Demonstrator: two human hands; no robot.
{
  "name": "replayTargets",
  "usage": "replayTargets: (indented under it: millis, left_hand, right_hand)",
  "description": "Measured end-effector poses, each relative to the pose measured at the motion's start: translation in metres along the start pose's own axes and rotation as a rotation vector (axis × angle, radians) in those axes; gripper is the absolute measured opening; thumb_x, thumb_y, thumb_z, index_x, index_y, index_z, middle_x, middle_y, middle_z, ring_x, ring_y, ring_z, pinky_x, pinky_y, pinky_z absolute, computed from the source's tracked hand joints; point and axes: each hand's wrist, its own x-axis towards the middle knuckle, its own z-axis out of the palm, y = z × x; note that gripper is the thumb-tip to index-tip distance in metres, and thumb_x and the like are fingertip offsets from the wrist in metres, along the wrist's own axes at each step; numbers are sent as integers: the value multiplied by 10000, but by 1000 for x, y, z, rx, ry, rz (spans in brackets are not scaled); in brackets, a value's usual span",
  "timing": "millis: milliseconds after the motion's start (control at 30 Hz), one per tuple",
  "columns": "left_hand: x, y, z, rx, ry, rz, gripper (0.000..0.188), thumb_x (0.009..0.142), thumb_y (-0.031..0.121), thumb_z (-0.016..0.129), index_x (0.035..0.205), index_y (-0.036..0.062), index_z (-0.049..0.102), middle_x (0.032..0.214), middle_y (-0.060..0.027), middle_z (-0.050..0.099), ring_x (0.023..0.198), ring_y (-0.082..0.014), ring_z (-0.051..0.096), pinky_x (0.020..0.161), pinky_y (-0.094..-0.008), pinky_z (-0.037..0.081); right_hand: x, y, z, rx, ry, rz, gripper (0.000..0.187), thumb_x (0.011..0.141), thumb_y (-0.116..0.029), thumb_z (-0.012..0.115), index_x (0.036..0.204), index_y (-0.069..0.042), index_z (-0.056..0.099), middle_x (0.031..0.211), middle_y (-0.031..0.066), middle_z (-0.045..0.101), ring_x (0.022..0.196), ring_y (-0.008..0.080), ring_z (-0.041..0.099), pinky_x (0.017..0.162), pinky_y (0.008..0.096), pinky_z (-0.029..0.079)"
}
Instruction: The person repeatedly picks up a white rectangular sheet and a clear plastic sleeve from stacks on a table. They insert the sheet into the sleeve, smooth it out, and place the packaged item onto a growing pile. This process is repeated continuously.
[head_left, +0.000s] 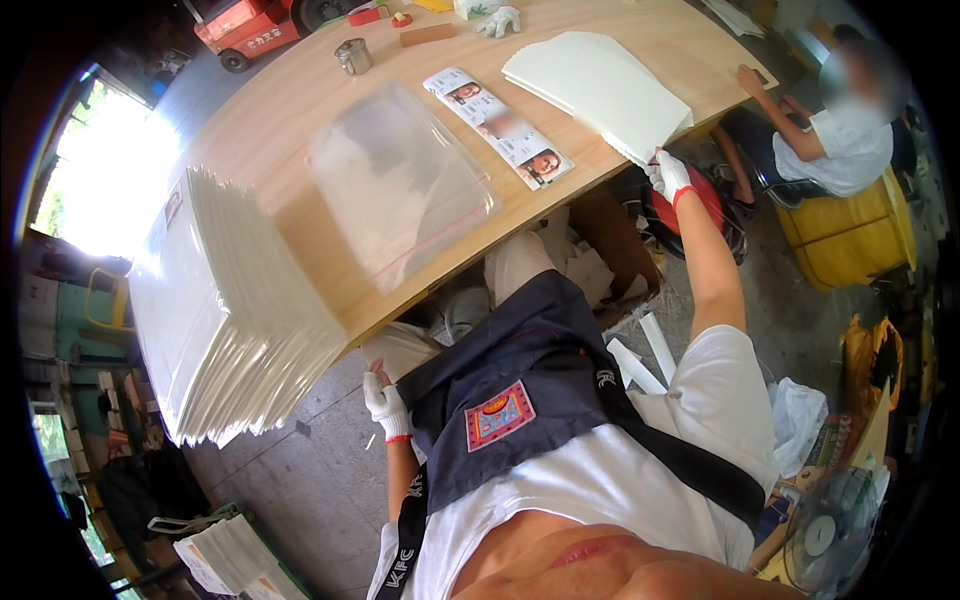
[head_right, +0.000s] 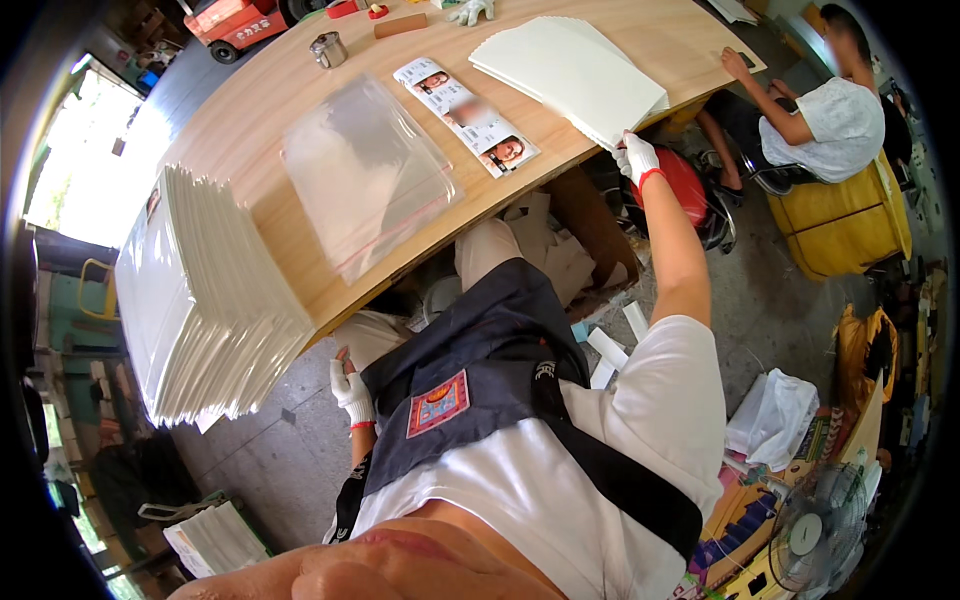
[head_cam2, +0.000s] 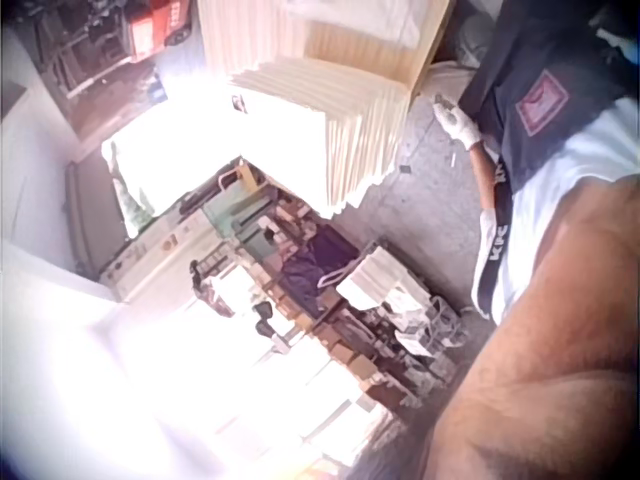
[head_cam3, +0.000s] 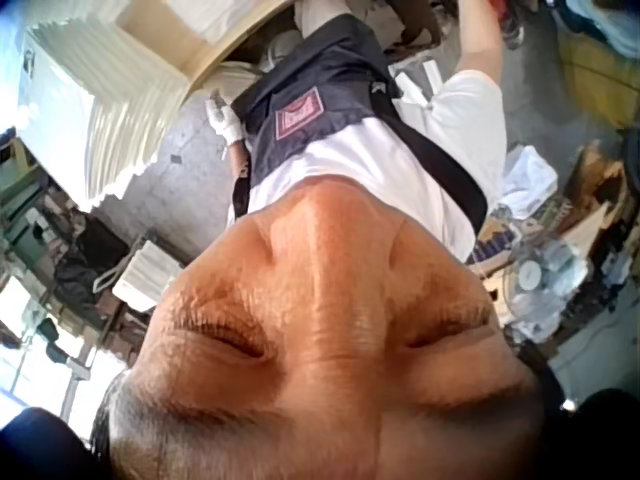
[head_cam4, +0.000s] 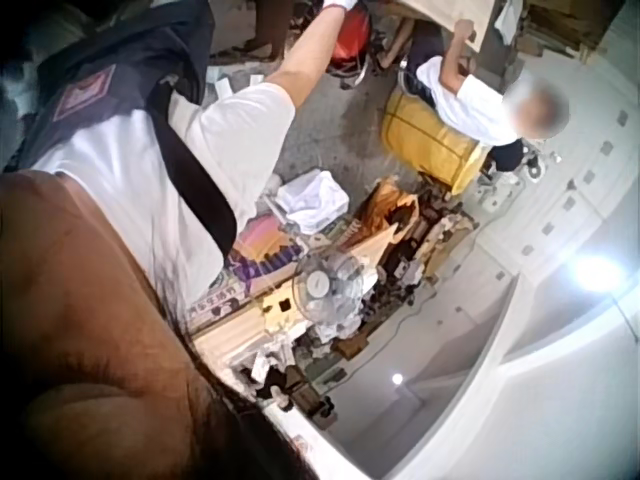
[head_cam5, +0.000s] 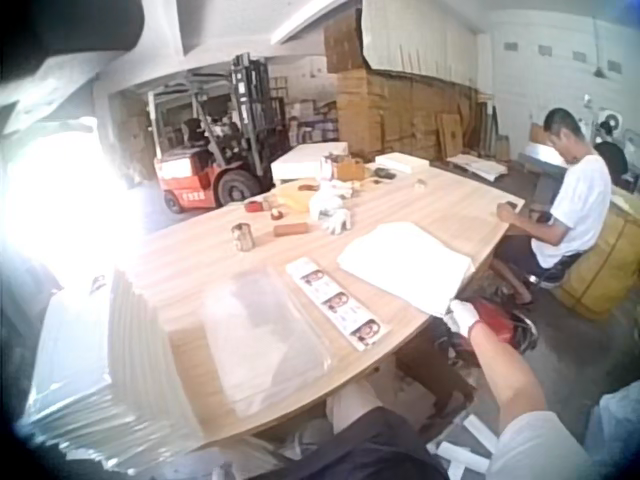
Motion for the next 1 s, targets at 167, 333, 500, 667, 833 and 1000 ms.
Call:
replayTargets:
  millis: [167, 333, 500, 667, 833, 1000]
  left_hand:
    - [14, 25, 7, 72, -139, 84, 246, 824, -22, 492, 1028, 29, 619, 995, -148, 634, 924, -301, 600, 838, -354, 455]
    - [61, 89, 26, 124, -204, 416, 237, 783, -23, 545, 997, 34, 630, 979, -122, 630, 930, -298, 588, 821, -343, 458]
    - [141, 115, 67, 418, -207, 662, 376, 780, 182, 599, 1149, 118, 556, 1154, -118, 534, 1080, -326, 481, 916, -448, 380]
    - [197, 112, 103, 813, -450, 687, 474, 791, 325, 550, 1217, 123, 508, 1272, -103, 434, 1104, -310, 443, 919, -479, 340]
    - [193, 118, 133, 855, -367, 410, 468, 777, 360, 536, 1181, 122, 525, 1249, -99, 438, 1073, -298, 463, 897, -461, 361]
    - [205, 129, 113, 778, -467, 366, 262, 803, 333, 547, 1003, 168, 579, 1008, -81, 573, 914, -306, 566, 791, -436, 437]
  right_hand:
    - [17, -18, -2, -58, -11, -42, 398, 874, -405, 542, 693, -51, 520, 501, 28, 467, 326, 103, 368, 298, 235, 251]
    - [59, -43, -21, -37, 124, -74, 396, 841, -453, 593, 738, -79, 515, 567, 29, 495, 356, 106, 405, 299, 239, 251]
    - [69, -74, 1, 292, -58, -118, 212, 882, -261, 551, 925, -55, 521, 747, 58, 544, 505, 125, 496, 400, 237, 386]
    - [36, -94, 34, 344, -195, -302, 90, 859, -72, 489, 934, -23, 502, 817, 96, 542, 572, 180, 526, 465, 265, 440]
    - [-41, -50, 18, 605, -484, -125, 180, 861, -101, 517, 1026, -29, 519, 945, 99, 583, 786, 212, 594, 646, 349, 528]
    - [-150, -18, 10, 397, -711, -17, 458, 833, -177, 538, 1236, 25, 458, 1145, 148, 576, 1013, 234, 588, 868, 340, 501]
